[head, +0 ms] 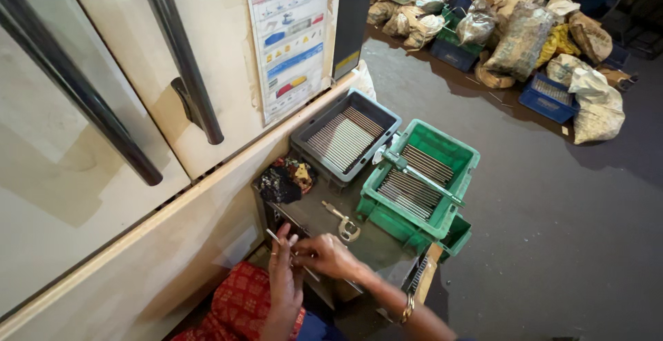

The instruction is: The person opens a machine door, retrieves a metal rod, and measures it with a vernier caliper. The person then closes the door, places the rod in a green crate, and repeats the process with another rod.

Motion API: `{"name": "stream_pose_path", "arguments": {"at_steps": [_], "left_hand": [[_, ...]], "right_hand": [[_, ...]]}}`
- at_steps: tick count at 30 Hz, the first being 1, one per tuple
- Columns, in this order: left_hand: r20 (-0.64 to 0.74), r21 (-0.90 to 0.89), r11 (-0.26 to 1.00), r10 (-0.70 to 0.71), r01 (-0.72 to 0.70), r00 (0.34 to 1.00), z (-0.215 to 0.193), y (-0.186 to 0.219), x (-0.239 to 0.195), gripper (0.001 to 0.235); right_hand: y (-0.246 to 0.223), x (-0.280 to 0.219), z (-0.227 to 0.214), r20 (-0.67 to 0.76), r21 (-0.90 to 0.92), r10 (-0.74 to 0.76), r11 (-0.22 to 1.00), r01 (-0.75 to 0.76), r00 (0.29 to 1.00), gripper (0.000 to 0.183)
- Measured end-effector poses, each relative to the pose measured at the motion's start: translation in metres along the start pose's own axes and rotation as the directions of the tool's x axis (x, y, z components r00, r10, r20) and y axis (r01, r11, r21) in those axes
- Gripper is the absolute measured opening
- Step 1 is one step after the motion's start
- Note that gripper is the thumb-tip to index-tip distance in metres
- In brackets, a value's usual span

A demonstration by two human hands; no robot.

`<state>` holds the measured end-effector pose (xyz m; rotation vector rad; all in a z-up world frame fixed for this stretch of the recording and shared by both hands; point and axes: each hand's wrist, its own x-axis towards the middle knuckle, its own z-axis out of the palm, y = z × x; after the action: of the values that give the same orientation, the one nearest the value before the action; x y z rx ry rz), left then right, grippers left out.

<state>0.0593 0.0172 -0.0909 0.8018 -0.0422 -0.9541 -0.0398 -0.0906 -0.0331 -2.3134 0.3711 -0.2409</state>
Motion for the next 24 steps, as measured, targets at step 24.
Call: {"name": "stream_pose_path", "arguments": {"at_steps": [24], "left_hand": [[0.521,0.744,-0.414,0.851,-0.524,0.067,0.097,0.341,0.061,0.050]], "right_hand": [[0.281,0.259,-0.240,-0.419,-0.684,0.245,0.549,-0.481,0.875,0.015]]}}
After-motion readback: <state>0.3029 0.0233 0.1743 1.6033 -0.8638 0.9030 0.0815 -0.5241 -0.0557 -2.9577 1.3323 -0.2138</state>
